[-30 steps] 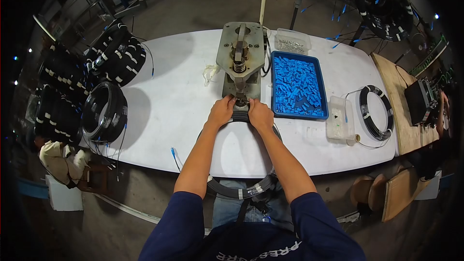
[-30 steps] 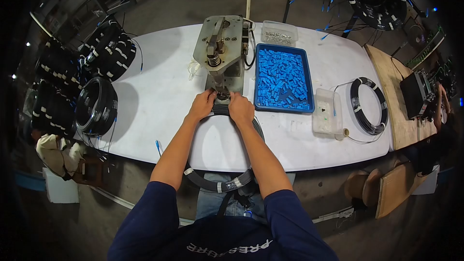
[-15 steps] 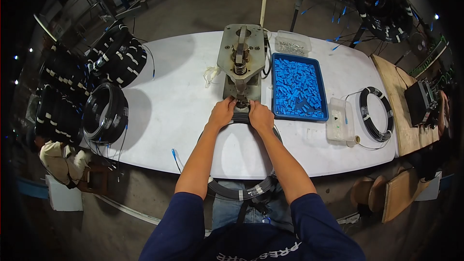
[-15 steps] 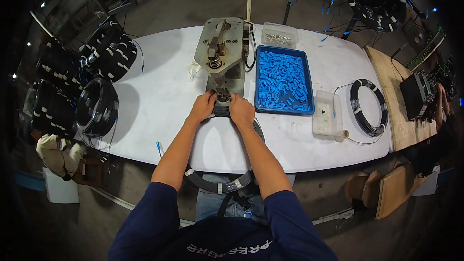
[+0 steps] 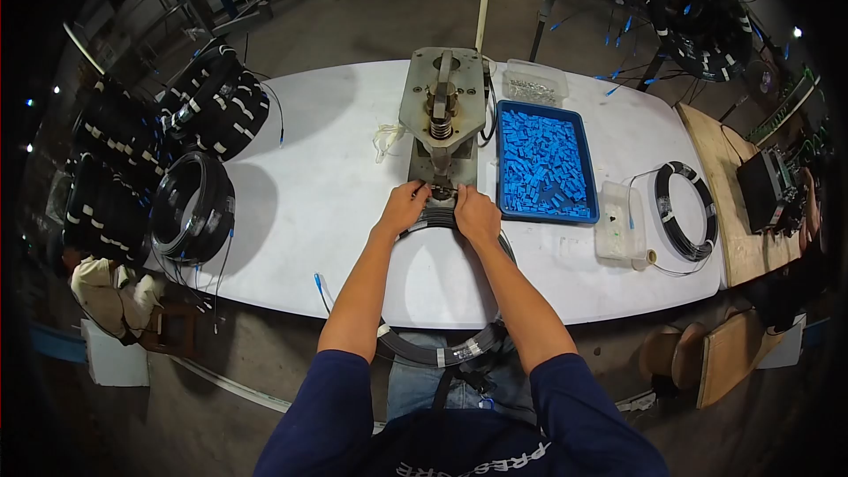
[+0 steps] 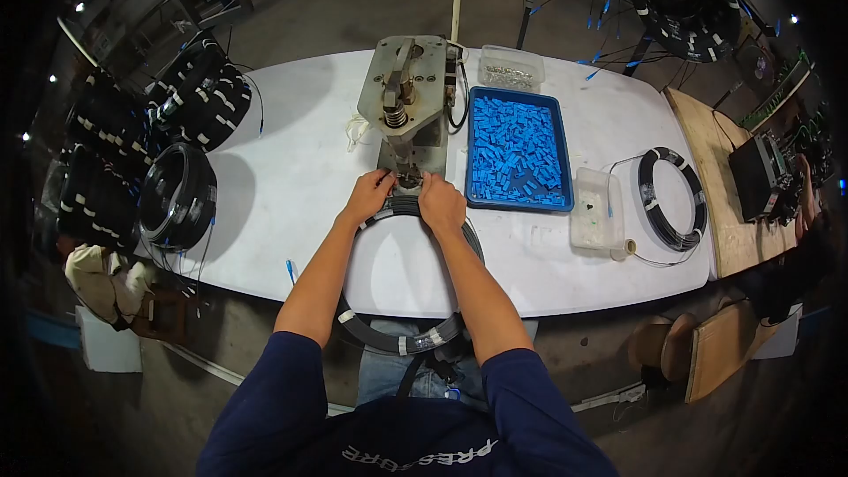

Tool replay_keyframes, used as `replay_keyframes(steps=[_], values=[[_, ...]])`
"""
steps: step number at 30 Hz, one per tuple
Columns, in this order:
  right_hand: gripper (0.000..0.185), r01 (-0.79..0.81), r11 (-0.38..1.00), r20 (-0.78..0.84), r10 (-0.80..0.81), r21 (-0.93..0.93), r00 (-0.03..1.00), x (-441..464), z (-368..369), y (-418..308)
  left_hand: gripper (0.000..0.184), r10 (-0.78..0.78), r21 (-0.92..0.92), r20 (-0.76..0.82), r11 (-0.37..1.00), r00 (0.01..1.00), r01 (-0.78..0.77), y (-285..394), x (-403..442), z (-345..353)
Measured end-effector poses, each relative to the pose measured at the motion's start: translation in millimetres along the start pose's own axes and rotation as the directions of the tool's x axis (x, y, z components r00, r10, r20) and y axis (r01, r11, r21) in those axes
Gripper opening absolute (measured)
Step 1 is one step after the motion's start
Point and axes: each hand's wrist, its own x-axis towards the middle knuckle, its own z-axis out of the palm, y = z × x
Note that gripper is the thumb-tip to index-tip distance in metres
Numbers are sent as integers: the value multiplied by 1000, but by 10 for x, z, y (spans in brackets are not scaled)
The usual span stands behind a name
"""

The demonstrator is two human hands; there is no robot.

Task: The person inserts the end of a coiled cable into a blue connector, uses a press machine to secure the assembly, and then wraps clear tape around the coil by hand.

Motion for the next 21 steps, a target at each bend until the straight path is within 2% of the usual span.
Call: replay_keyframes(steps=[4,6,13,15,19,21], values=[[48,6,1000,-7,-6,4,1000,1,15,11,30,-9,20,-2,1000,1000,9,30,-26,6],[48,8,1000,-7,-8,6,1000,-11,14,11,29,33,73,-27,997,999,-31,5,-11,20],[50,15,1000,-7,-14,26,1000,-21,-18,-5,31,72,75,-27,995,997,-70,-57,33,28],[50,15,1000,-1,-14,25,1000,-11,-42,-16,34,6,52,0,999,1000,-6,-51,37,16],[50,1,999,3,-1,45,1000,-20,-42,-14,37,10,19,-17,1000,1000,-10,-39,66,35],[50,-15,999,6,15,41,1000,-6,-46,-25,36,-43,14,10,999,999,43,-27,95,28]])
